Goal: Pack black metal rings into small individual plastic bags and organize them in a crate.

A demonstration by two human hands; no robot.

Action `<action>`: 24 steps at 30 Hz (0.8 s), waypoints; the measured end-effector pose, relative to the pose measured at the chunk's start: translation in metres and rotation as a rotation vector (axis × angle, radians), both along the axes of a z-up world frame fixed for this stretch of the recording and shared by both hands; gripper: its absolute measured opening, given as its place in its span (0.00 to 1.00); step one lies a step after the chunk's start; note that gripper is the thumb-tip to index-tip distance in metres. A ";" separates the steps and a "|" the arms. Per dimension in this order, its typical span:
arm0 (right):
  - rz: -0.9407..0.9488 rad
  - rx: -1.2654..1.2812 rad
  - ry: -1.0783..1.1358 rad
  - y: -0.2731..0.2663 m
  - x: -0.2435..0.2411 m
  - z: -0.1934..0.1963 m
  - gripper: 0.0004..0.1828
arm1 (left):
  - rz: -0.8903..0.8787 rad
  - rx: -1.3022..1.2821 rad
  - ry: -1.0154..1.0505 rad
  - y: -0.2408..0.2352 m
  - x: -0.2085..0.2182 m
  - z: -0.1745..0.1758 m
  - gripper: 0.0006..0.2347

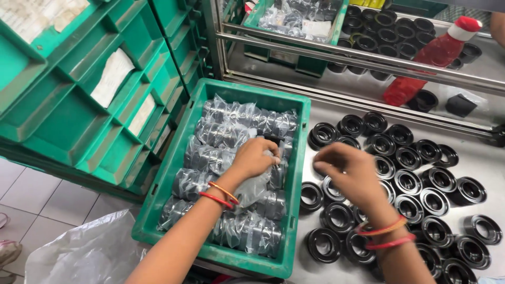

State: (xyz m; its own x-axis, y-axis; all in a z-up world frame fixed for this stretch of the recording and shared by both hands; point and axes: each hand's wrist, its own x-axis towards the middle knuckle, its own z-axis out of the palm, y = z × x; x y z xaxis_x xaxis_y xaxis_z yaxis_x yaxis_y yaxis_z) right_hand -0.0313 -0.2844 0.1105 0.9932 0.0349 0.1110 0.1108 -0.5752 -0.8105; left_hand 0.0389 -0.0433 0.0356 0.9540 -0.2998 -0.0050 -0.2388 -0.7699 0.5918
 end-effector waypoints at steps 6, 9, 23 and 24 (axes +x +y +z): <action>0.208 0.103 0.149 0.075 0.021 -0.029 0.21 | -0.173 -0.996 0.415 0.041 0.007 -0.025 0.05; 0.057 0.212 0.219 0.092 0.026 -0.042 0.20 | -0.088 -1.132 0.449 0.053 0.000 -0.021 0.06; 0.153 0.101 -0.055 0.090 0.026 -0.053 0.21 | 0.053 -1.553 0.933 0.063 0.018 -0.068 0.06; 0.155 0.098 -0.058 0.086 0.032 -0.050 0.21 | 0.052 -1.556 0.929 0.063 0.015 -0.057 0.06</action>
State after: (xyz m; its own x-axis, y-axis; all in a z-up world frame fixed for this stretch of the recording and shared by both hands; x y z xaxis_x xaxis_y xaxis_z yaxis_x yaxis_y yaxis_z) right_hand 0.0009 -0.1983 0.0604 0.9686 0.1733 0.1782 0.2400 -0.4658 -0.8517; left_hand 0.0536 0.0202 -0.0214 0.8117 -0.5239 -0.2581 0.5569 0.5611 0.6124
